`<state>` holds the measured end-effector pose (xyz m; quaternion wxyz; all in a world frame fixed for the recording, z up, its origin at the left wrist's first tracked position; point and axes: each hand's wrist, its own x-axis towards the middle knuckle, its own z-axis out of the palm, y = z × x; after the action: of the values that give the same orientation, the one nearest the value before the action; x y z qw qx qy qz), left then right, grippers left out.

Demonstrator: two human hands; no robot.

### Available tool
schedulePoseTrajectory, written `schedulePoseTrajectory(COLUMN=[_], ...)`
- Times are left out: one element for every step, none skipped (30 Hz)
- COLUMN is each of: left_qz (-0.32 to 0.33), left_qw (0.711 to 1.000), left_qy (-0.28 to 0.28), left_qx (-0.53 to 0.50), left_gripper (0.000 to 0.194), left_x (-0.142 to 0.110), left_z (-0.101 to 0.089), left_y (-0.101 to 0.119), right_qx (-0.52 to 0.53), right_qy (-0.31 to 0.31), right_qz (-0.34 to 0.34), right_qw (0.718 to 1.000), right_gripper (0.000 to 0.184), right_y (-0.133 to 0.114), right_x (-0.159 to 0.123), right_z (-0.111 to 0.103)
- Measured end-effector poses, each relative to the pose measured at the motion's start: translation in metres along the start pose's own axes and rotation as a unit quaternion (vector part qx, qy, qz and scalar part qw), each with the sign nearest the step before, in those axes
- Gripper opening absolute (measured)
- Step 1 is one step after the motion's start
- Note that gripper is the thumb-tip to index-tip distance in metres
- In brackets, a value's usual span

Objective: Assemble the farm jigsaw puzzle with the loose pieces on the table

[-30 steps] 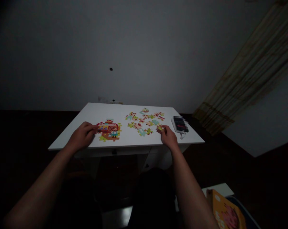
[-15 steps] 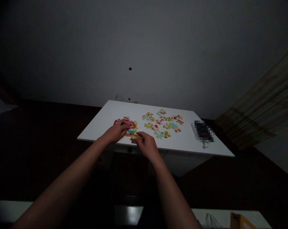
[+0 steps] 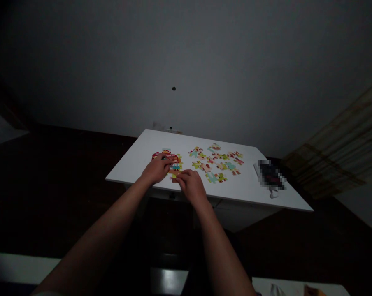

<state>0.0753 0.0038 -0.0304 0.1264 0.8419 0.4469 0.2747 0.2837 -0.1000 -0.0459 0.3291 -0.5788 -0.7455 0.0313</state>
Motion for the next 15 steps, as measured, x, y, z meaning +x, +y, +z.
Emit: schedulePoseTrajectory(left_qz=[-0.001, -0.002, -0.003, -0.004, -0.004, -0.005, -0.006, -0.007, -0.008, -0.008, -0.007, -0.006, -0.005, -0.005, -0.008], left_qw=[1.000, 1.000, 1.000, 1.000, 1.000, 1.000, 1.000, 1.000, 1.000, 1.000, 1.000, 1.000, 1.000, 1.000, 1.000], left_qy=[-0.001, -0.001, -0.001, -0.002, -0.004, -0.008, -0.013, -0.018, -0.023, -0.027, -0.029, -0.030, -0.030, -0.029, -0.028], left_qx=[-0.001, -0.003, -0.005, -0.006, -0.008, -0.008, -0.008, -0.007, -0.006, -0.005, -0.003, -0.001, 0.001, 0.002, 0.003], left_gripper=[0.043, 0.041, 0.040, 0.039, 0.041, 0.044, 0.047, 0.051, 0.054, 0.056, 0.057, 0.057, 0.057, 0.056, 0.055], left_x=[0.000, 0.000, 0.000, -0.001, -0.001, -0.001, -0.002, -0.002, -0.002, -0.002, -0.003, -0.003, -0.003, -0.003, -0.002], left_z=[0.000, -0.001, -0.001, -0.002, -0.003, -0.004, -0.006, -0.007, -0.008, -0.009, -0.010, -0.010, -0.010, -0.009, -0.009], left_y=[0.000, 0.001, 0.001, 0.002, 0.003, 0.004, 0.005, 0.006, 0.007, 0.007, 0.008, 0.008, 0.007, 0.007, 0.005], right_qx=[-0.002, -0.003, -0.006, -0.010, -0.017, -0.025, -0.032, -0.038, -0.041, -0.043, -0.045, -0.047, -0.049, -0.051, -0.051], right_qy=[-0.003, -0.008, -0.015, -0.021, -0.025, -0.029, -0.031, -0.032, -0.033, -0.034, -0.034, -0.035, -0.035, -0.037, -0.039], right_qz=[-0.009, -0.020, -0.031, -0.039, -0.043, -0.043, -0.042, -0.040, -0.037, -0.035, -0.032, -0.030, -0.029, -0.028, -0.028], right_qw=[1.000, 1.000, 0.999, 0.999, 0.999, 0.998, 0.998, 0.998, 0.998, 0.998, 0.998, 0.998, 0.998, 0.998, 0.998], right_gripper=[0.024, 0.026, 0.027, 0.028, 0.029, 0.031, 0.031, 0.032, 0.032, 0.032, 0.032, 0.032, 0.033, 0.033, 0.034], right_y=[-0.001, -0.002, -0.004, -0.005, -0.006, -0.007, -0.008, -0.008, -0.009, -0.009, -0.010, -0.011, -0.012, -0.014, -0.015], right_x=[-0.002, -0.004, -0.005, -0.007, -0.007, -0.008, -0.008, -0.008, -0.008, -0.008, -0.008, -0.008, -0.008, -0.007, -0.007], right_z=[-0.001, -0.003, -0.005, -0.006, -0.008, -0.009, -0.009, -0.009, -0.010, -0.010, -0.010, -0.010, -0.011, -0.011, -0.012])
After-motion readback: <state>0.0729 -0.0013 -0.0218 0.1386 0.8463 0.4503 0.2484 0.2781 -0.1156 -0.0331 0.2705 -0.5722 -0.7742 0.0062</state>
